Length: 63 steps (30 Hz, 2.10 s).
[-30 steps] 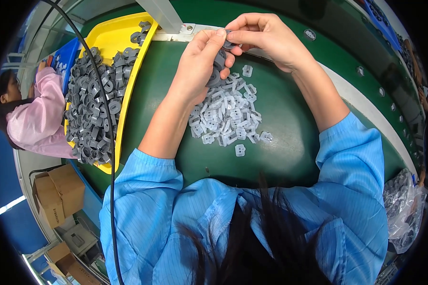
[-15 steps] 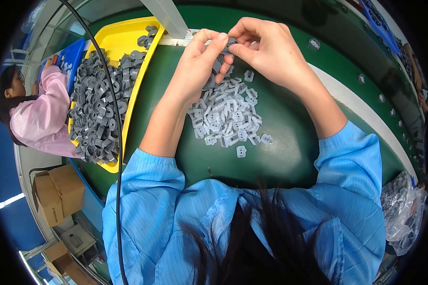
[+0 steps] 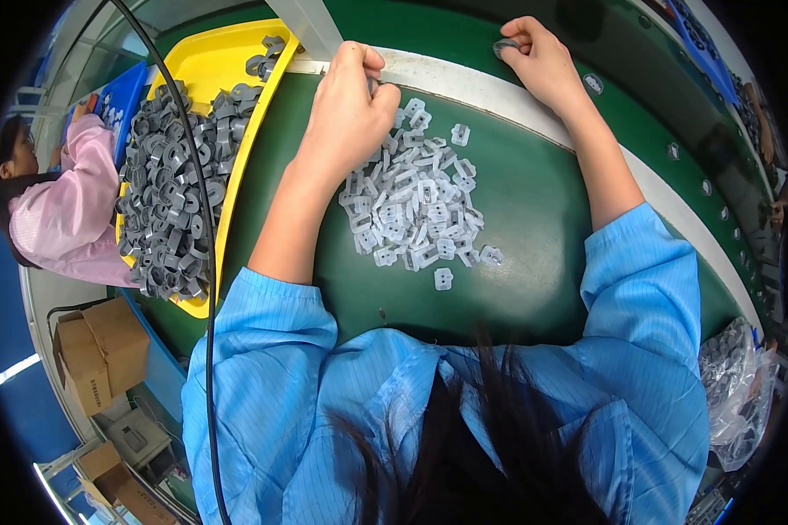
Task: The person sorts and assembles small plastic components by hand, placing them into a sorting tray on an industrial assembly line.
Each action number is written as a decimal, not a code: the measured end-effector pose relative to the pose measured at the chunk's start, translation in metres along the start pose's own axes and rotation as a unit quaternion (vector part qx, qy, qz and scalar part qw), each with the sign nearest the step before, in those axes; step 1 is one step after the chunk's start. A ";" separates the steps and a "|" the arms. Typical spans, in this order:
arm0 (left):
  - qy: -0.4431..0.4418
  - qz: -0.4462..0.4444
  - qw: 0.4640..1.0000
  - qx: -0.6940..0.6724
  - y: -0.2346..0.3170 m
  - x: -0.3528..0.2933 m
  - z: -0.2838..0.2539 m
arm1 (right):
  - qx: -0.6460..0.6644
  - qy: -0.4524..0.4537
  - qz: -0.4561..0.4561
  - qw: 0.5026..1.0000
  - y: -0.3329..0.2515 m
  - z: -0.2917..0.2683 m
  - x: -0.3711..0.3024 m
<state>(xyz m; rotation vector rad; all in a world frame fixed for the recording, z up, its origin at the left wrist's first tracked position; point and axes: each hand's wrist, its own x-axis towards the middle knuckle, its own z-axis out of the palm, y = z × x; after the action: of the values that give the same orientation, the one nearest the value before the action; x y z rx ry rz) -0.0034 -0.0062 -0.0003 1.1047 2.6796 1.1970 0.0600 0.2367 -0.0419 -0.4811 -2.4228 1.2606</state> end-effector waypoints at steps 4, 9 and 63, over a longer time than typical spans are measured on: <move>-0.019 -0.055 0.984 -0.168 -0.012 0.004 0.002 | -0.216 0.118 -0.220 0.944 -0.009 -0.002 -0.009; -0.035 -0.115 0.958 -0.261 -0.017 0.005 0.000 | -0.161 -0.163 -0.194 0.954 -0.062 0.006 -0.056; -0.026 -0.123 0.766 -0.630 -0.013 0.006 0.007 | 0.110 -0.105 -0.126 0.980 -0.084 0.023 -0.050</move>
<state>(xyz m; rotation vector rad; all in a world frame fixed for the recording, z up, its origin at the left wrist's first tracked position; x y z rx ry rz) -0.0133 -0.0037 -0.0123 0.4611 1.2172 2.1884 0.0818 0.1520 0.0075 0.0227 -2.3765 1.5025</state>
